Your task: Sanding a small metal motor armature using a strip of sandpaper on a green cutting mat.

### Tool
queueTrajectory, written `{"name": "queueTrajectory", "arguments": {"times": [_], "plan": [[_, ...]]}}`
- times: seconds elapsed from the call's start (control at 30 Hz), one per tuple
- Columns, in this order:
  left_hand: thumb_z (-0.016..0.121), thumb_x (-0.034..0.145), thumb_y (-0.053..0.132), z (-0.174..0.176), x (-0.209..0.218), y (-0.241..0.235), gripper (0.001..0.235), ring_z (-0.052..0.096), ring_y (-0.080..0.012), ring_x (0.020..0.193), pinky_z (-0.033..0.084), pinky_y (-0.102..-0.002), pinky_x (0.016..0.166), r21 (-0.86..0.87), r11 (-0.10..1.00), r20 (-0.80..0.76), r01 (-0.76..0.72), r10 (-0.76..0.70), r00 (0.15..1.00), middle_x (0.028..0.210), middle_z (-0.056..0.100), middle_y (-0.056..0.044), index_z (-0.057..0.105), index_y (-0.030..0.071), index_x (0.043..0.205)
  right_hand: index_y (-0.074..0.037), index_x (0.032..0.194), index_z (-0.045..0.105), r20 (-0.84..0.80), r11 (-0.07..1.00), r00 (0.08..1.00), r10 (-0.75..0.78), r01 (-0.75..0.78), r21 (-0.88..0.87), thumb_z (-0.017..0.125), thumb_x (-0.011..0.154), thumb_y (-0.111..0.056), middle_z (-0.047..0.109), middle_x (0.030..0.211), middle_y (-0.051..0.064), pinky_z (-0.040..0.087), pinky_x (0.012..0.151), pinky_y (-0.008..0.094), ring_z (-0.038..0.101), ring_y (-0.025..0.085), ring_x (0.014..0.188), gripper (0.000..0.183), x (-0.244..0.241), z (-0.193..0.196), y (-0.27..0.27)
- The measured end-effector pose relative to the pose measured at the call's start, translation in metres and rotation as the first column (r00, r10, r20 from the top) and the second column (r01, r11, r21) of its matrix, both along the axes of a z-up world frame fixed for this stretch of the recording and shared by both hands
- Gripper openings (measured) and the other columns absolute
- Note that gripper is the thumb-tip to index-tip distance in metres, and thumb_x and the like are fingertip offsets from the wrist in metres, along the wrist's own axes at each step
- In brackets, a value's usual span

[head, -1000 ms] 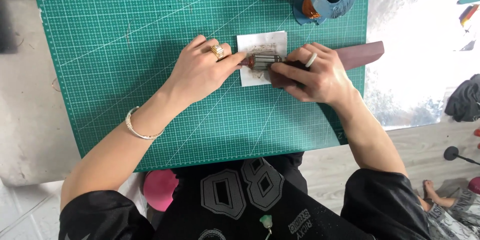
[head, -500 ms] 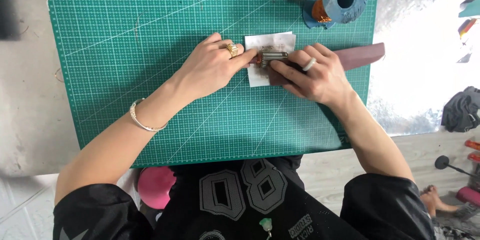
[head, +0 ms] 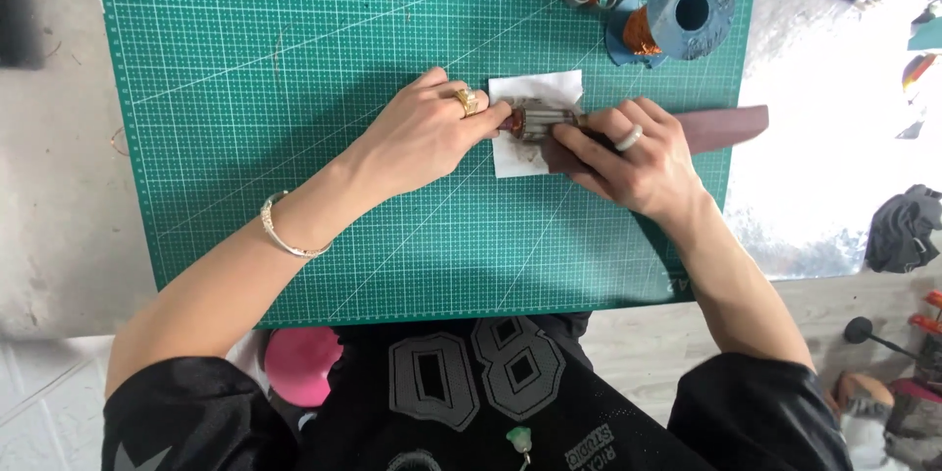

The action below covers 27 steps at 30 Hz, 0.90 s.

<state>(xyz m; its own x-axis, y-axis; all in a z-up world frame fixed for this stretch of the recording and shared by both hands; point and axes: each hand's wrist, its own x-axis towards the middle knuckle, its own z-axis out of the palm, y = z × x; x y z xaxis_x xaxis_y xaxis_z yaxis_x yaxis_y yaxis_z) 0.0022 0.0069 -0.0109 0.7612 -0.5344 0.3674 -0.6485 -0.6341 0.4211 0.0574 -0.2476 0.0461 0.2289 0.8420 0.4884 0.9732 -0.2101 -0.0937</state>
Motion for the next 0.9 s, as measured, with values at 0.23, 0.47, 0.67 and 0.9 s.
{"name": "queueTrajectory", "arguments": {"times": [0.23,0.47,0.67,0.9], "plan": [[0.049,0.099,0.019,0.002,0.002,0.001,0.023,0.056,-0.0194,0.064,0.039,-0.031,0.066,0.016,1.000,0.002,0.005,-0.005,1.000,0.070,0.055,-0.003,0.065,0.005,0.107,-0.004,0.097,0.071,-0.004,0.998,0.998,0.058,-0.058,0.017,0.053,0.096,-0.024,0.050,0.079,0.012,0.043,0.054,0.035,0.051,0.026,0.063,0.027,0.002,0.003,0.011],[0.047,0.099,0.017,0.011,-0.001,0.001,0.021,0.055,-0.0187,0.065,0.038,-0.031,0.066,0.043,0.999,-0.004,0.003,-0.003,1.000,0.070,0.054,-0.002,0.065,0.005,0.098,-0.004,0.097,0.071,-0.003,0.998,0.999,0.043,-0.043,0.048,0.047,0.098,-0.028,0.048,0.077,0.009,0.042,0.053,0.034,0.049,0.024,0.060,0.035,-0.002,0.000,0.022],[0.048,0.098,0.016,0.010,0.002,0.000,0.022,0.056,-0.0182,0.064,0.039,-0.031,0.066,0.011,1.000,-0.067,0.010,-0.009,0.998,0.068,0.055,-0.003,0.065,0.004,0.105,-0.004,0.100,0.070,-0.010,0.999,1.000,0.027,-0.027,0.036,0.042,0.099,-0.032,0.048,0.077,0.010,0.041,0.052,0.034,0.048,0.024,0.058,0.040,0.000,0.006,0.007],[0.050,0.097,0.023,0.011,0.005,-0.001,0.019,0.054,-0.0189,0.064,0.040,-0.032,0.064,0.028,1.000,0.041,0.010,-0.011,0.999,0.070,0.052,-0.001,0.063,0.009,0.102,-0.003,0.091,0.067,-0.032,0.988,0.996,0.078,-0.072,0.137,0.044,0.097,-0.030,0.049,0.078,0.010,0.041,0.051,0.035,0.050,0.025,0.059,0.036,0.005,0.012,0.023]]}}
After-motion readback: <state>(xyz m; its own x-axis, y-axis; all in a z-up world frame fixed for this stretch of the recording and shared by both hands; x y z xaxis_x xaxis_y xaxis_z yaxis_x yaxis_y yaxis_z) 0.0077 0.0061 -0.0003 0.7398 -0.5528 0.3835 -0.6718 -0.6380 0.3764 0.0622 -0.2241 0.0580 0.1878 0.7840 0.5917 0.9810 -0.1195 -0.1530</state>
